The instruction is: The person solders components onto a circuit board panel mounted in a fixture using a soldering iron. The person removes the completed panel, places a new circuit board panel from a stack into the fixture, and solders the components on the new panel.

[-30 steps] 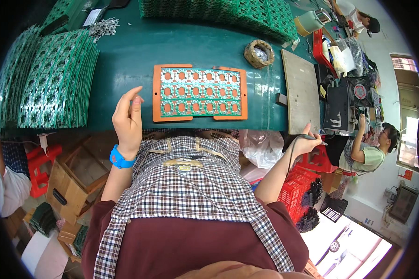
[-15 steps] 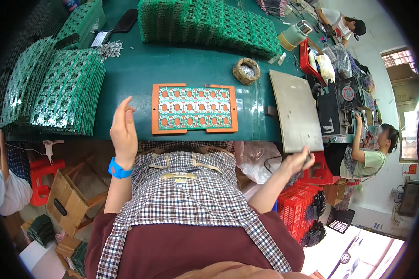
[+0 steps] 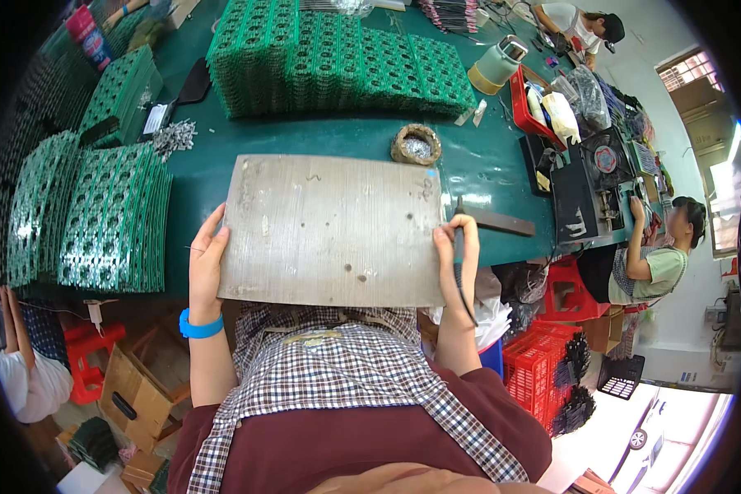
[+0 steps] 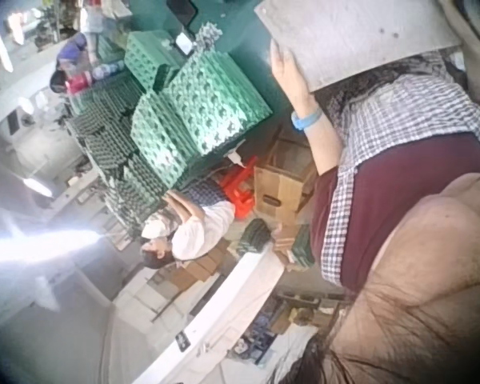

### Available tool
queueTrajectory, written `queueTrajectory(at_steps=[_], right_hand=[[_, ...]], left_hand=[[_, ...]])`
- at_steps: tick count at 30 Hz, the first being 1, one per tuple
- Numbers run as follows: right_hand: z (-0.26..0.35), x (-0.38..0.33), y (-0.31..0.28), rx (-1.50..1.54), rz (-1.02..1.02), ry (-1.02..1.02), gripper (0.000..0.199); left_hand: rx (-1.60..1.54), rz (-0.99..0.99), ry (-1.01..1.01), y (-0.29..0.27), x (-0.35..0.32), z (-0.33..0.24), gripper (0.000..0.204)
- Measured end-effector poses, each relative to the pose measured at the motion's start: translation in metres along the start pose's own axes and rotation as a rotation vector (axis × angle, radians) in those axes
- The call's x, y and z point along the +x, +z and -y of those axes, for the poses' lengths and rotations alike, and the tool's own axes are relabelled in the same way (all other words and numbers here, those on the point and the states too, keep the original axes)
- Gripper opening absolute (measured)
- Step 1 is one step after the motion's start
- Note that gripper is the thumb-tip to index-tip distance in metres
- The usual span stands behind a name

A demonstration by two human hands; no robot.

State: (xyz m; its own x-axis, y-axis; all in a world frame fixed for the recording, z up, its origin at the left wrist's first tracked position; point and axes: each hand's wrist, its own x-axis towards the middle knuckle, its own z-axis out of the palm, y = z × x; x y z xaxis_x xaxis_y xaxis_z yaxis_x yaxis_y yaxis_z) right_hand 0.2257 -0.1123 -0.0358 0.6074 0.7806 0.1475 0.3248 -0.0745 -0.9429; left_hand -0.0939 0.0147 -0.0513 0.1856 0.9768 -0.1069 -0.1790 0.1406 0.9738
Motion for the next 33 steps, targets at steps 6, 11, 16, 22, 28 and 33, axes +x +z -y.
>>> queueTrajectory(at_steps=[6, 11, 16, 22, 28, 33], right_hand=[[-0.002, 0.001, 0.011, -0.279, 0.109, -0.020, 0.013], [-0.026, 0.022, 0.016, -0.541, 0.217, -0.204, 0.013], [-0.040, 0.026, 0.023, -0.559, 0.223, -0.219, 0.011], [-0.029, 0.018, 0.027, -0.562, 0.232, -0.192, 0.010], [-0.039, 0.014, 0.018, -0.512, 0.211, -0.144, 0.010], [-0.055, -0.009, -0.054, 0.471, -0.154, 0.049, 0.030]], left_hand=[[0.249, -0.030, -0.034, -0.005, -0.015, 0.009, 0.038], [1.027, -0.127, 0.066, 0.020, -0.032, 0.029, 0.037], [1.207, -0.123, 0.025, 0.020, -0.031, 0.027, 0.040], [1.270, -0.076, 0.065, 0.013, -0.029, 0.020, 0.041], [1.388, 0.055, 0.074, 0.015, -0.017, 0.016, 0.041], [0.725, 0.199, 0.167, 0.050, -0.017, -0.033, 0.032]])
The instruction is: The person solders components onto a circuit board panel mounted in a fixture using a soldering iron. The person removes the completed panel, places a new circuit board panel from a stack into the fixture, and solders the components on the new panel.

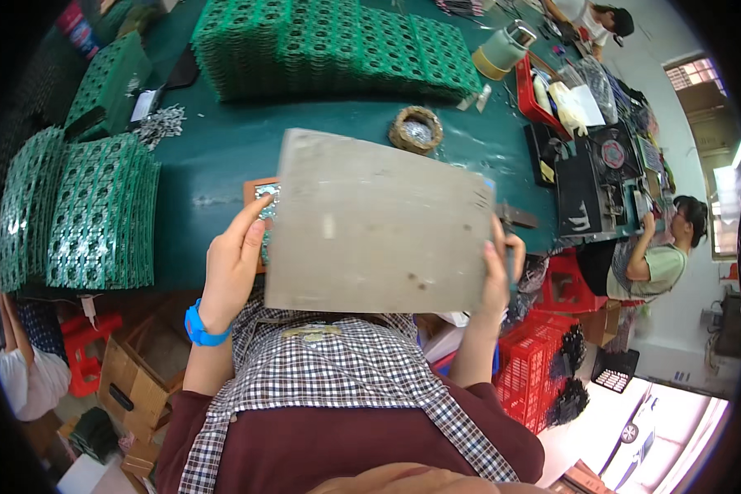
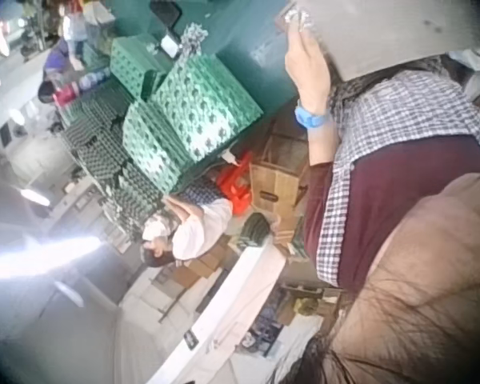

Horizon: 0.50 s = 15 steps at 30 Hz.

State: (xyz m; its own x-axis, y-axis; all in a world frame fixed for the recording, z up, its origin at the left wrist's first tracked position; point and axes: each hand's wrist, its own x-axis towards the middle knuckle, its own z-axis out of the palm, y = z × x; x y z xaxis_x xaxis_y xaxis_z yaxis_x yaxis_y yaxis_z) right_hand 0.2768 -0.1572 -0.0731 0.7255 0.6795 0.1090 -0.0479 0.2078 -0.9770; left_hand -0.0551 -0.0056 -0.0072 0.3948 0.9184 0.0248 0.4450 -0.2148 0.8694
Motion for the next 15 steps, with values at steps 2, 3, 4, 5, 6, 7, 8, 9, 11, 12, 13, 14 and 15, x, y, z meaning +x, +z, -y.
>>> queueTrajectory(at_steps=[2, 3, 4, 5, 6, 7, 8, 9, 11, 12, 13, 14, 15], right_hand=[[0.015, -0.010, -0.047, 0.029, -0.155, -0.033, 0.026], [0.015, -0.015, -0.078, -0.079, -0.217, -0.093, 0.025], [0.017, -0.022, -0.095, 0.055, -0.314, -0.100, 0.025], [0.016, -0.029, -0.115, 0.034, -0.427, -0.124, 0.025], [0.012, -0.032, -0.130, 0.015, -0.536, -0.141, 0.026], [0.003, -0.029, -0.142, 0.010, -0.537, -0.139, 0.026], [-0.008, -0.026, -0.149, -0.046, -0.710, -0.149, 0.027], [-0.011, -0.020, -0.146, -0.105, -0.877, -0.158, 0.028], [-0.035, 0.005, -0.134, -0.202, -1.021, -0.258, 0.032], [-0.043, 0.015, -0.123, -0.270, -1.040, -0.349, 0.034], [-0.049, 0.024, -0.111, -0.346, -1.067, -0.346, 0.034], [-0.048, 0.032, -0.104, -0.765, -0.896, -0.564, 0.031], [-0.045, 0.035, -0.099, -1.005, -0.865, -0.511, 0.030]], left_hand=[[-0.246, 0.052, -0.132, -0.005, 0.002, 0.010, 0.022], [-0.331, 0.090, -0.155, -0.010, 0.002, 0.017, 0.020], [-0.416, 0.120, -0.183, -0.017, -0.001, 0.027, 0.019], [-0.542, 0.146, -0.234, -0.027, -0.004, 0.039, 0.019], [-0.663, 0.168, -0.291, -0.038, -0.007, 0.051, 0.021], [-0.631, 0.147, -0.268, -0.040, -0.009, 0.062, 0.023], [-0.630, 0.148, -0.273, -0.041, -0.011, 0.060, 0.023], [-0.598, 0.109, -0.310, -0.044, -0.012, 0.058, 0.024], [-0.583, 0.040, -0.386, -0.044, -0.015, 0.058, 0.029], [-0.582, 0.034, -0.396, -0.042, -0.014, 0.056, 0.029], [-0.643, -0.033, -0.396, -0.038, -0.011, 0.052, 0.028], [-0.701, -0.104, -0.393, -0.037, -0.010, 0.050, 0.028], [-0.699, -0.110, -0.402, -0.038, -0.012, 0.055, 0.028]])
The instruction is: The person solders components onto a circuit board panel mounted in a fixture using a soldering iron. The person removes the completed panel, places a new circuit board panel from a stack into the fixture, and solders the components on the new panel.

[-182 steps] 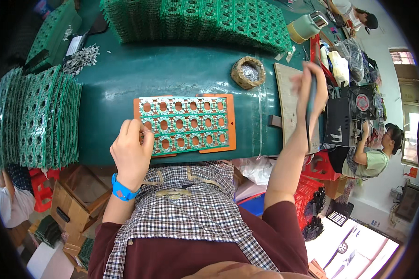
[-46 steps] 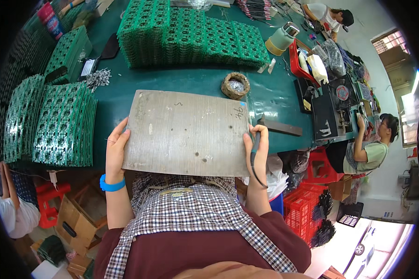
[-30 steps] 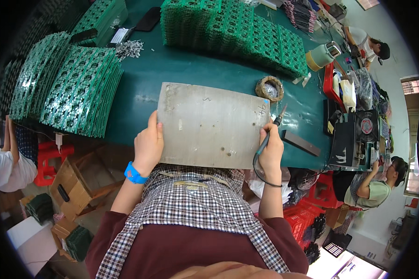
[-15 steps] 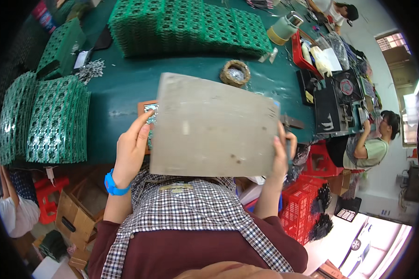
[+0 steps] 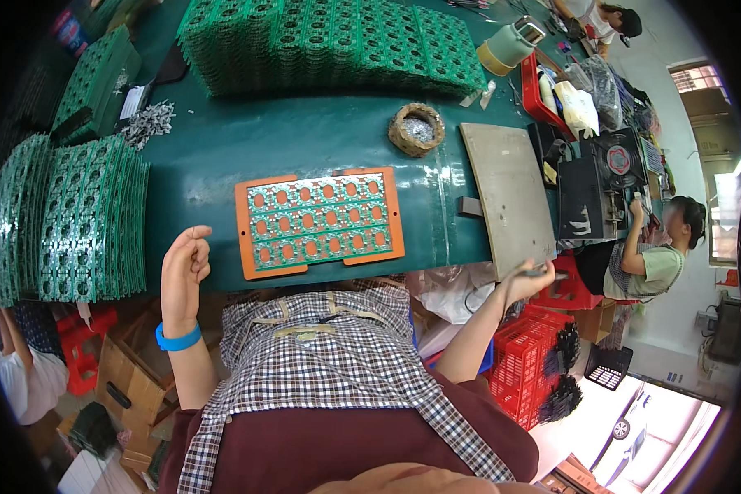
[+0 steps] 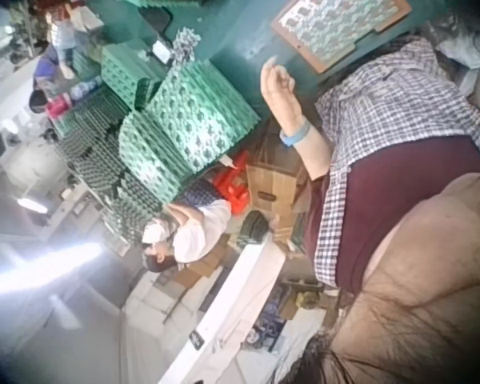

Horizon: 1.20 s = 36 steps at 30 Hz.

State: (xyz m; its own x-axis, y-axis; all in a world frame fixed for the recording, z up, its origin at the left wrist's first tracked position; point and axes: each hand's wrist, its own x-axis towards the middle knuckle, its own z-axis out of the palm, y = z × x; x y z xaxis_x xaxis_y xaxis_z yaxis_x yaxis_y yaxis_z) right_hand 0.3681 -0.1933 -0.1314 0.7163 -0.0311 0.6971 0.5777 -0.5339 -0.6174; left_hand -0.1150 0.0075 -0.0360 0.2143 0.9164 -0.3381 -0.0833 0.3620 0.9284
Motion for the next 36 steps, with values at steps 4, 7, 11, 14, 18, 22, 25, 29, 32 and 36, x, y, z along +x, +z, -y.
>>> queueTrajectory(at_steps=[4, 7, 11, 14, 18, 22, 25, 29, 32, 36], right_hand=[[0.114, 0.003, 0.004, -0.016, 0.173, -0.351, 0.027], [0.159, -0.031, 0.053, 0.329, 0.633, -0.550, 0.023], [0.194, -0.049, 0.104, 0.285, 0.910, -0.586, 0.022], [0.192, -0.050, 0.117, 0.127, 0.965, -0.574, 0.020], [0.182, -0.045, 0.129, 0.038, 0.819, -0.532, 0.021], [0.184, -0.030, 0.119, 0.168, 0.667, -0.569, 0.025], [0.179, -0.015, 0.086, 0.452, 0.618, -0.532, 0.035], [0.176, -0.010, 0.020, 0.704, 0.562, -0.308, 0.077], [0.172, -0.026, 0.014, 0.765, 0.574, -0.172, 0.089], [0.160, -0.040, 0.009, 0.781, 0.901, -0.164, 0.060]], left_hand=[[-0.145, -0.009, 0.016, -0.014, -0.005, 0.016, 0.025], [-0.091, 0.019, 0.040, -0.006, -0.005, 0.011, 0.025], [0.166, -0.204, 0.270, 0.021, -0.006, -0.021, 0.023], [0.605, -0.568, 0.762, 0.041, -0.011, -0.047, 0.022], [0.470, -0.629, 1.001, 0.066, 0.010, -0.089, 0.023], [0.491, -0.703, 1.401, 0.081, 0.031, -0.124, 0.022], [0.609, -0.745, 1.535, 0.091, 0.042, -0.125, 0.020], [0.804, -0.608, 1.464, 0.105, 0.053, -0.112, 0.013], [0.968, -0.500, 1.407, 0.129, 0.068, -0.103, 0.008], [0.986, 0.025, 0.898, 0.158, 0.074, -0.035, 0.009]])
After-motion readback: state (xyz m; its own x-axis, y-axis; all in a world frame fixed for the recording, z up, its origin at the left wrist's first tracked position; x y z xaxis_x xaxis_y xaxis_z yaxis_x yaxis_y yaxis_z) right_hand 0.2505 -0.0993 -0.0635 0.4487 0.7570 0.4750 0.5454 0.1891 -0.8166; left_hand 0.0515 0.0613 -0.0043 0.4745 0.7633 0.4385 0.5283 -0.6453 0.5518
